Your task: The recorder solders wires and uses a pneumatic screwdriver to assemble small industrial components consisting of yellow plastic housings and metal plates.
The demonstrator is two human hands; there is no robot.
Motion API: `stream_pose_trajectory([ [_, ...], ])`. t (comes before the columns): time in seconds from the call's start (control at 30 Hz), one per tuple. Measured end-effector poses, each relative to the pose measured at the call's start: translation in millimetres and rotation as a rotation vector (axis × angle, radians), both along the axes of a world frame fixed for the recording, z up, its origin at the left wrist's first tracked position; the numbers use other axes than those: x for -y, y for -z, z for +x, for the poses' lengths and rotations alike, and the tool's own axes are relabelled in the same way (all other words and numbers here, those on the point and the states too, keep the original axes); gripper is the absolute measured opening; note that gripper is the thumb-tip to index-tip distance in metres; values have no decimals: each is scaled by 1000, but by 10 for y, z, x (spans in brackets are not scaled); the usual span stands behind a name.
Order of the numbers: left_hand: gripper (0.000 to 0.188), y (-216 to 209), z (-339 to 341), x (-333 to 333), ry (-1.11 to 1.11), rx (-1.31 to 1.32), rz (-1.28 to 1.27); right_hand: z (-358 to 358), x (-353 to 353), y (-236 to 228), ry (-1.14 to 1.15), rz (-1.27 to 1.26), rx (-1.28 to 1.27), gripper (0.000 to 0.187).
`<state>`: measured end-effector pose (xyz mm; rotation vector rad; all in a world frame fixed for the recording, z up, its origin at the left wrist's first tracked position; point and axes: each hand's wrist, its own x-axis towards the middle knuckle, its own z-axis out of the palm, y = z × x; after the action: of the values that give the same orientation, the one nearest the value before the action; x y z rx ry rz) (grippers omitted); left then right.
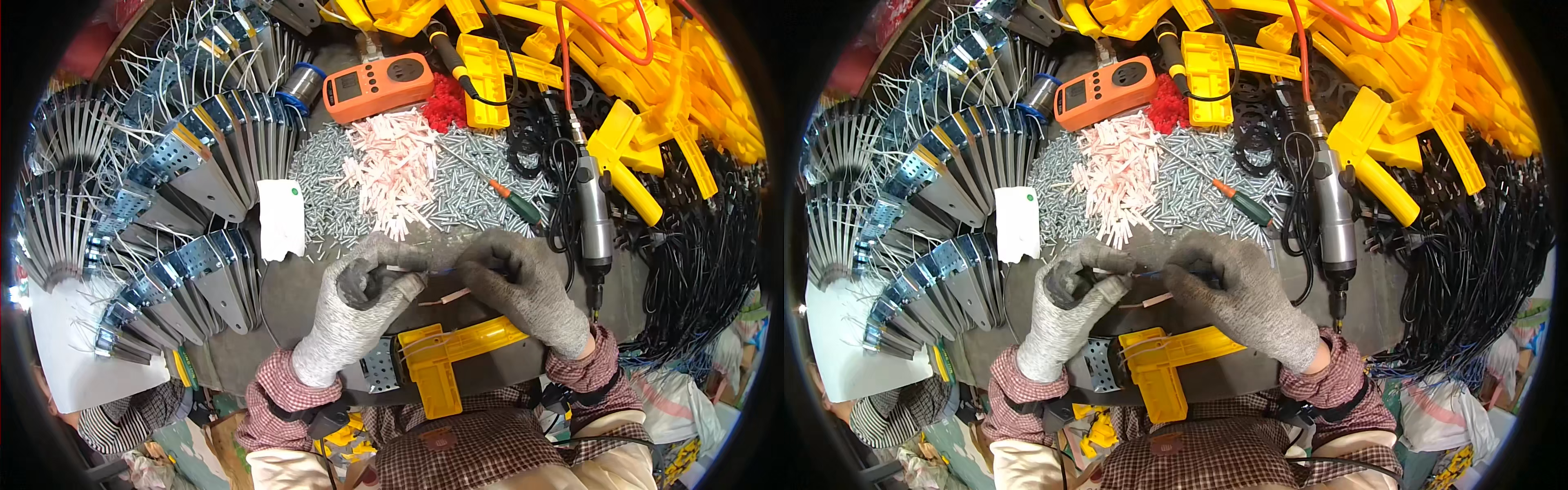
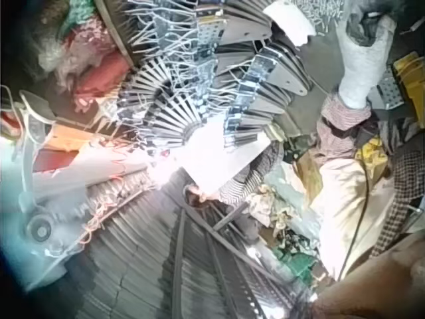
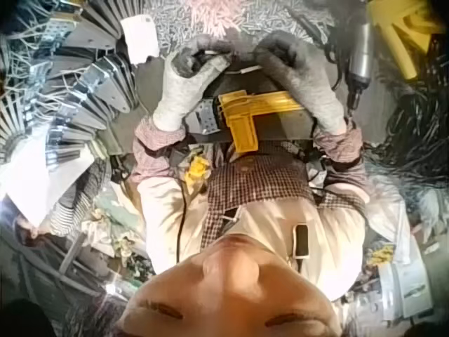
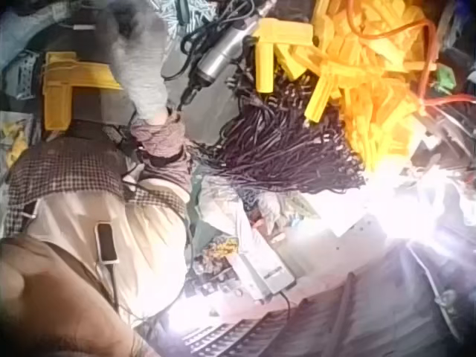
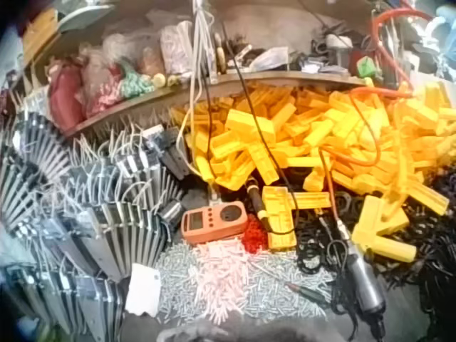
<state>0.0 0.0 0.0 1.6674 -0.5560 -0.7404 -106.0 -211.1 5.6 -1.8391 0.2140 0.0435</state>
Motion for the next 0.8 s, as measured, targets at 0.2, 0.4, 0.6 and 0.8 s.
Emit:
stream_pose_trajectory([
  [0.2, 20, -64, -99, 108, -41, 359, -20, -4, -63, 106, -26, -139, 186, 14],
  [0.4, 20, 11, -92, 118, -56, 456, -34, -18, -40, 91, -145, -65, 133, 26],
  [0.6, 25, -147, -189, 241, 17, 190, 10, -29, -91, 79, -131, 51, 203, 42],
  [0.8, 32, -81, -119, 91, 66, -12, 80, -41, 45, 91, -224, -78, 290, 50],
])
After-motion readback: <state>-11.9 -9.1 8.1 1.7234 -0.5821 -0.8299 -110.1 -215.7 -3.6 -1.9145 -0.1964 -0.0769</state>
